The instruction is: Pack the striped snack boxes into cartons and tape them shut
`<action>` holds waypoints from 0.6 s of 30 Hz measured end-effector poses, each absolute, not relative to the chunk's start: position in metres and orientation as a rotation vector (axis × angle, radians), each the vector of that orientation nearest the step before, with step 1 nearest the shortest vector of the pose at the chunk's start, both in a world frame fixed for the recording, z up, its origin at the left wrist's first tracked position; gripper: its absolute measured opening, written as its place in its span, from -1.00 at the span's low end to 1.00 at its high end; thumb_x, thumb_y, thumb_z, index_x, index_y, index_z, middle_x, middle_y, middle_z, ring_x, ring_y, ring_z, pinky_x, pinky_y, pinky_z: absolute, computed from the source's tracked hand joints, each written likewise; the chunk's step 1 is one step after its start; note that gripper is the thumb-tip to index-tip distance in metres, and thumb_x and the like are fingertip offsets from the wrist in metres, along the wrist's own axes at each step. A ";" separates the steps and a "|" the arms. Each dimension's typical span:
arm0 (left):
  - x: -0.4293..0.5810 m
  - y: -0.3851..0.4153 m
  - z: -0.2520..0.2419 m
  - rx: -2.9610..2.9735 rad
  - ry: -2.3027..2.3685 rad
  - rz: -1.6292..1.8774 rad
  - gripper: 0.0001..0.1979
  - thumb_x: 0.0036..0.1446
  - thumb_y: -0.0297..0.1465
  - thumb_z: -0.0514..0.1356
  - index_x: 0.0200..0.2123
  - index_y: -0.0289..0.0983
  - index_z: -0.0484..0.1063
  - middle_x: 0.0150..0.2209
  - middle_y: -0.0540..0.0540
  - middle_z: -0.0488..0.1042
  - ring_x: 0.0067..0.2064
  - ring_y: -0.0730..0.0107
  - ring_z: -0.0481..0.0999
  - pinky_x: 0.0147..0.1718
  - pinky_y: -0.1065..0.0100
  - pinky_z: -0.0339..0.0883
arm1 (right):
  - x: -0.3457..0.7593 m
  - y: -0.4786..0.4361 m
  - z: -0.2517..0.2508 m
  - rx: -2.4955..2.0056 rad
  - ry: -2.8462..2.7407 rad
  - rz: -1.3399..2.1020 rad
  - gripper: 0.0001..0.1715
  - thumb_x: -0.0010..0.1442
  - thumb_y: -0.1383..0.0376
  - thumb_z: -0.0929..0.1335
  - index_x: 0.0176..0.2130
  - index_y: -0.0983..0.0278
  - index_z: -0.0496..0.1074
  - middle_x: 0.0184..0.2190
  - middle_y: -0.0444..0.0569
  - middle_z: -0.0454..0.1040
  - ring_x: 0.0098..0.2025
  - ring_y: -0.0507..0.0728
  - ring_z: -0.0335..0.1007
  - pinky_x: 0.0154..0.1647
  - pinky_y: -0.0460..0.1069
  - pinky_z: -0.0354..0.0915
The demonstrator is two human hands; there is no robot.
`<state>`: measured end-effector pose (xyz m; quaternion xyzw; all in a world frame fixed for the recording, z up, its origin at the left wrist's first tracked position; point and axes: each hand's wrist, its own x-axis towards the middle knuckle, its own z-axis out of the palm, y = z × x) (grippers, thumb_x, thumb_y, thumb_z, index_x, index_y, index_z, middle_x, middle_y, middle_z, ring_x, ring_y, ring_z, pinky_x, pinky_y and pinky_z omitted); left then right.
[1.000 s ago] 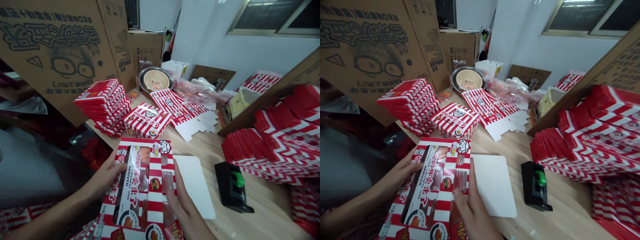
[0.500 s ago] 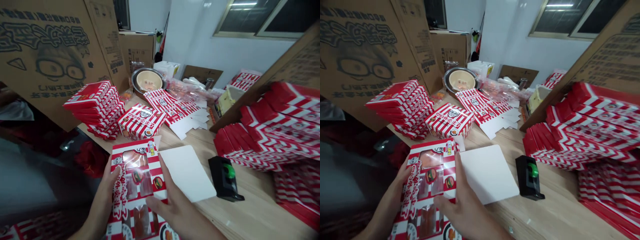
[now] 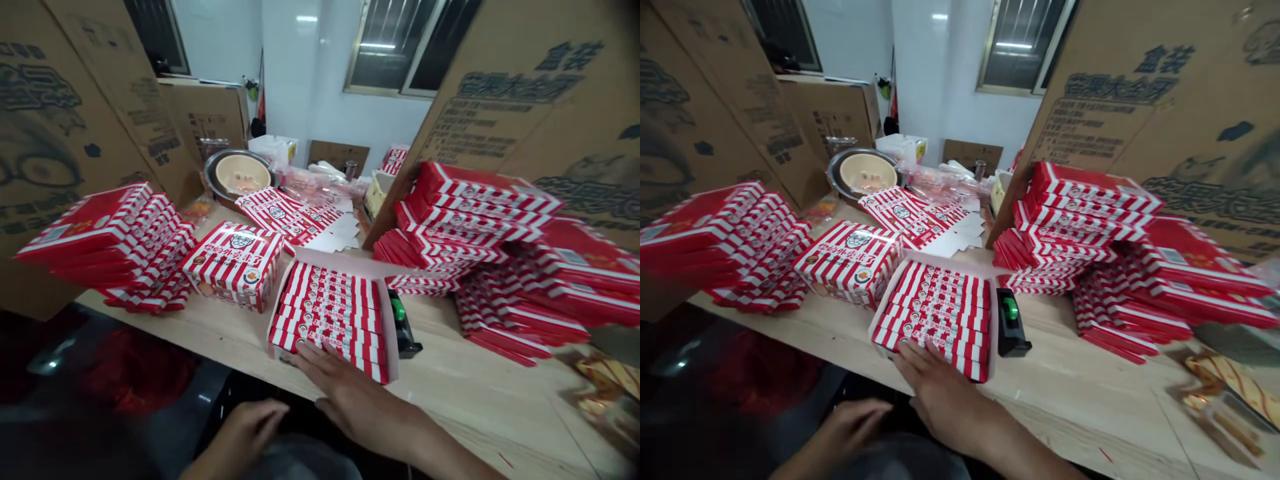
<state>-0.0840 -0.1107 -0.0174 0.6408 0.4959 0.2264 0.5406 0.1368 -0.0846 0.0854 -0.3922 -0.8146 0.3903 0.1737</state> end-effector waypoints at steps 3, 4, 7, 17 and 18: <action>-0.105 -0.070 0.014 1.494 1.385 0.797 -0.65 0.15 -0.14 0.00 -0.29 -0.20 0.50 -0.43 -0.08 0.49 -0.34 0.29 0.47 -0.21 0.31 0.34 | 0.180 -0.085 0.081 -1.364 -1.868 0.880 -0.56 0.18 0.30 0.24 0.06 0.12 0.32 0.04 -0.06 0.38 0.09 0.17 0.27 0.15 0.14 0.16; -0.104 -0.052 0.024 1.448 1.409 0.896 -0.64 0.15 -0.15 0.00 -0.21 -0.23 0.46 -0.33 -0.10 0.51 -0.25 0.28 0.48 -0.11 0.29 0.30 | 0.195 -0.081 0.079 -1.487 -1.659 0.723 -0.59 0.20 0.22 0.22 0.04 0.16 0.34 0.01 -0.01 0.40 0.07 0.19 0.29 0.14 0.14 0.16; -0.072 0.005 0.040 1.424 1.177 1.021 -0.51 0.18 -0.15 -0.04 0.10 -0.28 0.21 0.10 -0.20 0.30 0.10 0.25 0.31 0.10 0.24 0.11 | 0.221 -0.061 0.059 -1.701 -1.229 0.442 -0.38 0.22 0.04 0.14 0.16 0.31 0.17 0.14 0.16 0.22 0.18 0.24 0.12 0.20 0.13 0.04; -0.024 0.019 0.032 1.984 1.279 0.724 -0.53 0.19 -0.23 -0.07 0.11 -0.32 0.20 0.21 -0.20 0.12 0.27 0.21 -0.04 0.22 0.10 -0.22 | 0.197 -0.026 0.027 -1.889 -1.884 0.493 -0.23 0.22 0.02 0.11 0.21 0.51 0.01 0.26 0.22 -0.10 0.31 0.22 -0.33 0.28 0.23 -0.30; -0.026 0.021 0.033 1.990 1.313 0.742 -0.59 0.19 -0.24 -0.07 0.02 -0.30 0.29 0.13 -0.20 0.26 0.22 0.19 0.07 0.20 0.08 -0.14 | 0.200 -0.027 0.030 -1.862 -1.886 0.516 -0.27 0.24 0.05 0.10 0.21 0.50 0.03 0.26 0.21 -0.06 0.31 0.21 -0.28 0.28 0.22 -0.29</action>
